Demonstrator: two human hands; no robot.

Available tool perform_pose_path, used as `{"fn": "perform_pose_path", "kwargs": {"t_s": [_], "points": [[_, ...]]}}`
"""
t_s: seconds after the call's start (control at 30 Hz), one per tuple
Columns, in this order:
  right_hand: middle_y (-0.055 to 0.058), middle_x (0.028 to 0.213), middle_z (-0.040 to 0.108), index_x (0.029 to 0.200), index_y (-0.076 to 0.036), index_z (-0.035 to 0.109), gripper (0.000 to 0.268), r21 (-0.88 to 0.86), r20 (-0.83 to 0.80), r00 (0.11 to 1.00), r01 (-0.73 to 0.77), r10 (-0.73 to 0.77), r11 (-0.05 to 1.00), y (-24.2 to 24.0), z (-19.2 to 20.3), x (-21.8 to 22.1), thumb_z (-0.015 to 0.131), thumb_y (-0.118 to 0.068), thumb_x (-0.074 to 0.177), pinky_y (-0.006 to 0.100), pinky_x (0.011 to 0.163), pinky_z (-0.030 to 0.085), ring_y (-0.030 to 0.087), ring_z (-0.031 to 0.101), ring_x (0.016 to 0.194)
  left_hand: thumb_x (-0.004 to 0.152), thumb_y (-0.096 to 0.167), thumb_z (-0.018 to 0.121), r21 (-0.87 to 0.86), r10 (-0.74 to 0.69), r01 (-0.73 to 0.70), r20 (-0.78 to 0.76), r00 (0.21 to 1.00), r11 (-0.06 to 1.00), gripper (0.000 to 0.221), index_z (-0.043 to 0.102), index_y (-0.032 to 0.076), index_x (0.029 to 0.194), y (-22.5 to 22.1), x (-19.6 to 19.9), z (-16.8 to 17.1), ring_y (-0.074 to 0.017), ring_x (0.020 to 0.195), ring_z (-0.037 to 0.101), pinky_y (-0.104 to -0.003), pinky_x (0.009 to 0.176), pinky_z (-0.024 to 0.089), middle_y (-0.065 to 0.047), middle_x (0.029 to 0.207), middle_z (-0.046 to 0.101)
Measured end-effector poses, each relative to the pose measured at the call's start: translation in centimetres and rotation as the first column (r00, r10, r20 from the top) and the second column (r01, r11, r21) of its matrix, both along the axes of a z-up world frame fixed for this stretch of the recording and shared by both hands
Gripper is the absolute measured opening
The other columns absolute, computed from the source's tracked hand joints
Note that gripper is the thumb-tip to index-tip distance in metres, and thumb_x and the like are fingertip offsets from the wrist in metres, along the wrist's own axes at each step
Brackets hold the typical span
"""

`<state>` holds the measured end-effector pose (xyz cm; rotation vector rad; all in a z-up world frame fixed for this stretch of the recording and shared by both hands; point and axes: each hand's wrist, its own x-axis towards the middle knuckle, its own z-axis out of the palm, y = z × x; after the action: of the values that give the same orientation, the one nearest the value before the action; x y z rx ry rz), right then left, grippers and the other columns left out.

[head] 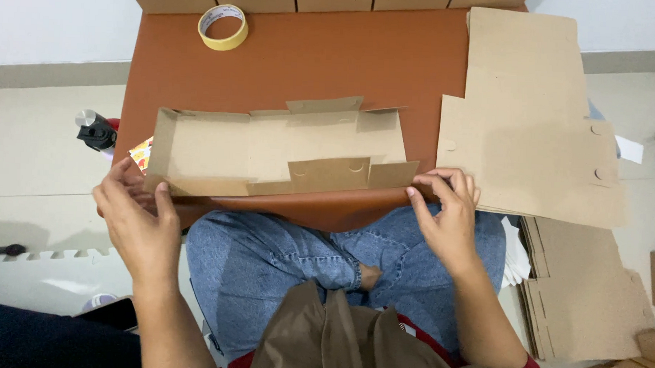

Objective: Assembling a cardboard box by folding pre-scored flaps and applying a decorative sticker.

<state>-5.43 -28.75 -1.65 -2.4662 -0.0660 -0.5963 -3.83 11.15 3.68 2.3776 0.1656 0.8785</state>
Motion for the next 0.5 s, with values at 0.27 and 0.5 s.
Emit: {"fn": "perform_pose_path", "kwargs": {"t_s": [0.27, 0.5], "points": [[-0.001, 0.103, 0.059, 0.095, -0.018, 0.069, 0.006, 0.018, 0.001, 1.000, 0.027, -0.027, 0.999, 0.9, 0.5, 0.1, 0.074, -0.022, 0.095, 0.039, 0.089, 0.033, 0.023, 0.054, 0.100, 0.089, 0.013, 0.077, 0.214, -0.554, 0.545, -0.020, 0.832, 0.811, 0.065, 0.049, 0.002, 0.146, -13.0, 2.5, 1.7, -0.0397, 0.128, 0.051, -0.056, 0.111, 0.027, -0.022, 0.128, 0.058], [0.003, 0.102, 0.059, 0.093, -0.013, 0.066, 0.007, 0.026, -0.033, 0.996, 0.079, -0.078, 0.997, 1.0, 1.4, 0.4, 0.071, -0.019, 0.093, 0.040, 0.085, 0.036, 0.026, 0.059, 0.096, 0.092, 0.011, 0.071, 0.190, -0.687, 0.675, -0.004, 0.727, 0.713, 0.007, 0.070, 0.015, 0.097, -15.6, 2.6, 0.6, -0.0179, 0.090, 0.066, -0.042, 0.110, 0.040, 0.002, 0.085, 0.063]]}}
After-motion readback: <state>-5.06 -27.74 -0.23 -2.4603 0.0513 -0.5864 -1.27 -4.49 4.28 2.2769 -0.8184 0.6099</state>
